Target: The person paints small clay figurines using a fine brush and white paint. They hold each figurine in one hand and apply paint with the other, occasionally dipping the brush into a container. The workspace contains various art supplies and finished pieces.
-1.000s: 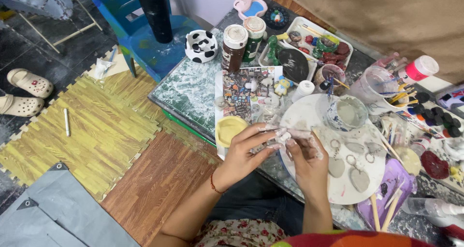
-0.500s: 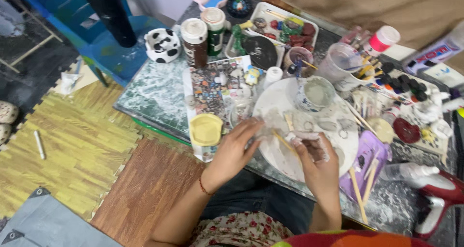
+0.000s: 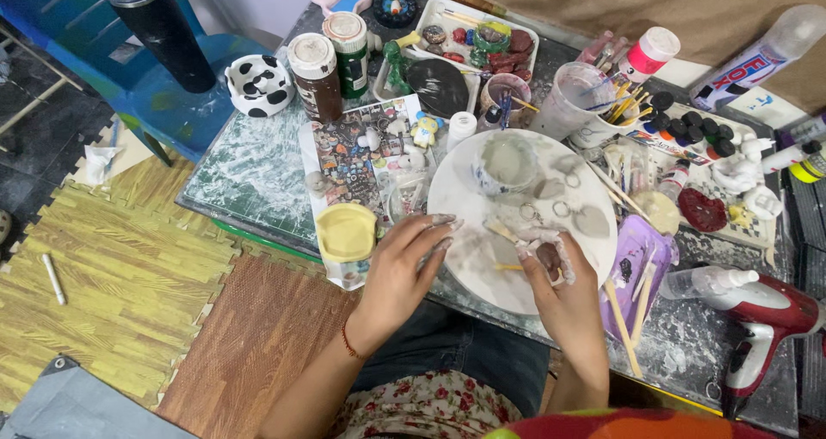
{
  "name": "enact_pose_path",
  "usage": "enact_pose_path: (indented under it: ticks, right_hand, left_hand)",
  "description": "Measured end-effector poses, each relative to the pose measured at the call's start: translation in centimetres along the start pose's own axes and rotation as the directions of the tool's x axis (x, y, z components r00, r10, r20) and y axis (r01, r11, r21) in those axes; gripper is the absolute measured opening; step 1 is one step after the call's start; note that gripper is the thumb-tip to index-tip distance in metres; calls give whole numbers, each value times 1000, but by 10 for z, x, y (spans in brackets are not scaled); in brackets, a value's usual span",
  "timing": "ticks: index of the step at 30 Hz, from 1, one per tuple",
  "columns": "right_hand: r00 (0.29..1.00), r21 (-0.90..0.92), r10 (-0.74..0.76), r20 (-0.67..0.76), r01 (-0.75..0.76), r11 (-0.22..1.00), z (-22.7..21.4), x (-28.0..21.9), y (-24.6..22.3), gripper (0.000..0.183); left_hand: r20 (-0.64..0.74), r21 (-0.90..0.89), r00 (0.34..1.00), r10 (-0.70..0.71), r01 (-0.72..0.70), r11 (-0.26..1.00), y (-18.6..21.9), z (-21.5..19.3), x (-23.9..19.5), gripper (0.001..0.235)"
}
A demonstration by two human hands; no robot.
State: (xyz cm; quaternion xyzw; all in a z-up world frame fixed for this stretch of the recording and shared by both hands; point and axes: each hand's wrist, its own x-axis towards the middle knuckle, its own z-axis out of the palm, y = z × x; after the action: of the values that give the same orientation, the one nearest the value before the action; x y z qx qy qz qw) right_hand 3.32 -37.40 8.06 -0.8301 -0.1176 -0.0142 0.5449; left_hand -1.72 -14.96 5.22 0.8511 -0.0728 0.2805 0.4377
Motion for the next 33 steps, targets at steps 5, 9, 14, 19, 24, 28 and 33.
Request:
enact_pose_path:
  ticks: [5,9,14,19,24,28,33]
  right_hand:
    - [999,-44,22,35,-20,999,-1,0,-6,21]
    - [988,-179,93,121,-71,981,2,-3,-7,21]
    - [988,-309,-151,-12,140,941,-24,-23,-4,23]
    - [958,-343,-199,-206,120,932,-92,-54,25,15]
    - [907,-440,95,-410,-288,851,-134,-74,82,15]
    - [929,-535,90,-358,-283,796,-138,-77,103,17]
    - [930,-662,165,-329,-352,662,-125,-72,102,32]
  left_hand:
    - [36,22,999,2,-3,1000,-1,3,1,22]
    - [60,-26,998,17,-15,1000,5,12,-3,20]
    - [140,-46,990,35,-28,999,24,28,-4,13]
    - [214,-49,967,140,-132,990,47,54,-9,13]
    - [206,-239,903,377,-327,914,85,97,-26,17]
    - [801,-231,593,82,181,956,113,127,-42,59]
    - [822,-253,569,32,313,915,113,157,-49,95]
